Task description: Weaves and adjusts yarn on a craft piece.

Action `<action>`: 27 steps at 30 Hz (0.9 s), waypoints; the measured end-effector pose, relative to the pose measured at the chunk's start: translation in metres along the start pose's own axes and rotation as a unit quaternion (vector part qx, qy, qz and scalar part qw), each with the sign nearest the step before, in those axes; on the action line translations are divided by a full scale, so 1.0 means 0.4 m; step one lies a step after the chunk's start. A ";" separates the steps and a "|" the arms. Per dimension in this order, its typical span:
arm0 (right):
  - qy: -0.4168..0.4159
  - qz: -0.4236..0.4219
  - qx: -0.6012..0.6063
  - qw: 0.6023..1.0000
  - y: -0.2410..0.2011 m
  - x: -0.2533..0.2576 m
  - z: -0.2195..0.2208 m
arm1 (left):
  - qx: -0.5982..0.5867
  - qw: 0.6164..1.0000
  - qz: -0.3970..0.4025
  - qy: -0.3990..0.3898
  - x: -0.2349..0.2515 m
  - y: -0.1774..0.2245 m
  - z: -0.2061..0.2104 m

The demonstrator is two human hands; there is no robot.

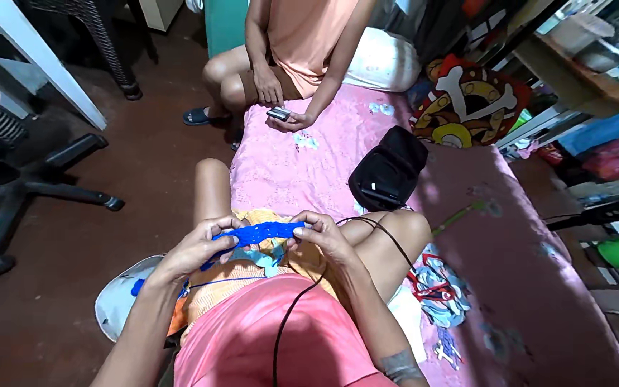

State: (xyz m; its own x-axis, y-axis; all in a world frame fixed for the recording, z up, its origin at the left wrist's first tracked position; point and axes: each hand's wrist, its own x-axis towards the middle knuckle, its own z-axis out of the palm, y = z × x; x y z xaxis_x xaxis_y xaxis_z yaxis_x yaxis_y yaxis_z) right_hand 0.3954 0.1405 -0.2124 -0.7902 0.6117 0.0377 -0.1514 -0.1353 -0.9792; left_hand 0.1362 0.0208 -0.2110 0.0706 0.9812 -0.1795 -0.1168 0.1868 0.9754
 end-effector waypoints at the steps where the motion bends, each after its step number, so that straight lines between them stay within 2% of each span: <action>1: 0.015 0.008 -0.008 1.000 -0.007 -0.004 0.004 | -0.002 1.000 -0.001 -0.001 -0.004 -0.003 0.007; 4: 0.058 0.010 -0.038 0.998 -0.031 -0.013 -0.009 | 0.012 0.999 0.001 -0.045 -0.005 -0.013 0.011; 7: 0.113 -0.017 -0.088 0.990 -0.064 -0.029 -0.066 | 0.098 0.990 0.001 -0.097 0.010 -0.011 -0.008; 8: 0.133 -0.028 -0.100 0.986 -0.076 -0.040 -0.089 | 0.149 0.986 0.007 -0.074 0.013 -0.013 -0.020; 10: 0.166 -0.043 -0.115 0.979 -0.095 -0.070 -0.143 | 0.245 0.969 0.023 0.035 0.014 -0.048 -0.068; 13: 0.193 -0.035 -0.118 0.973 -0.096 -0.113 -0.210 | 0.316 0.928 0.000 0.197 -0.025 -0.167 -0.198; 15: 0.195 -0.010 -0.124 0.973 -0.079 -0.133 -0.230 | 0.284 0.923 -0.075 0.250 -0.065 -0.236 -0.255; 18: 0.186 0.018 -0.113 0.976 -0.029 -0.136 -0.238 | 0.154 0.939 -0.186 0.245 -0.100 -0.351 -0.313; 22: 0.209 0.091 -0.142 0.963 0.024 -0.114 -0.231 | -0.049 0.951 -0.218 0.211 -0.122 -0.456 -0.326; 25: 0.153 0.213 -0.246 0.933 0.028 -0.109 -0.227 | -0.054 0.927 -0.278 0.248 -0.122 -0.471 -0.310; 27: 0.099 0.259 -0.336 0.900 0.033 -0.106 -0.227 | -0.051 0.905 -0.326 0.270 -0.118 -0.472 -0.294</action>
State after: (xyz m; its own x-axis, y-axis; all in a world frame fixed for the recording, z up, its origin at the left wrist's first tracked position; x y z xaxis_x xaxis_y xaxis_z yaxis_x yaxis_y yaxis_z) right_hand 0.4807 0.1835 -0.2449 -0.5199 0.7379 -0.4303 0.6536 0.0193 -0.7566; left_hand 0.0384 -0.0551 -0.4016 -0.3332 0.5359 -0.7757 -0.3166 0.7114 0.6275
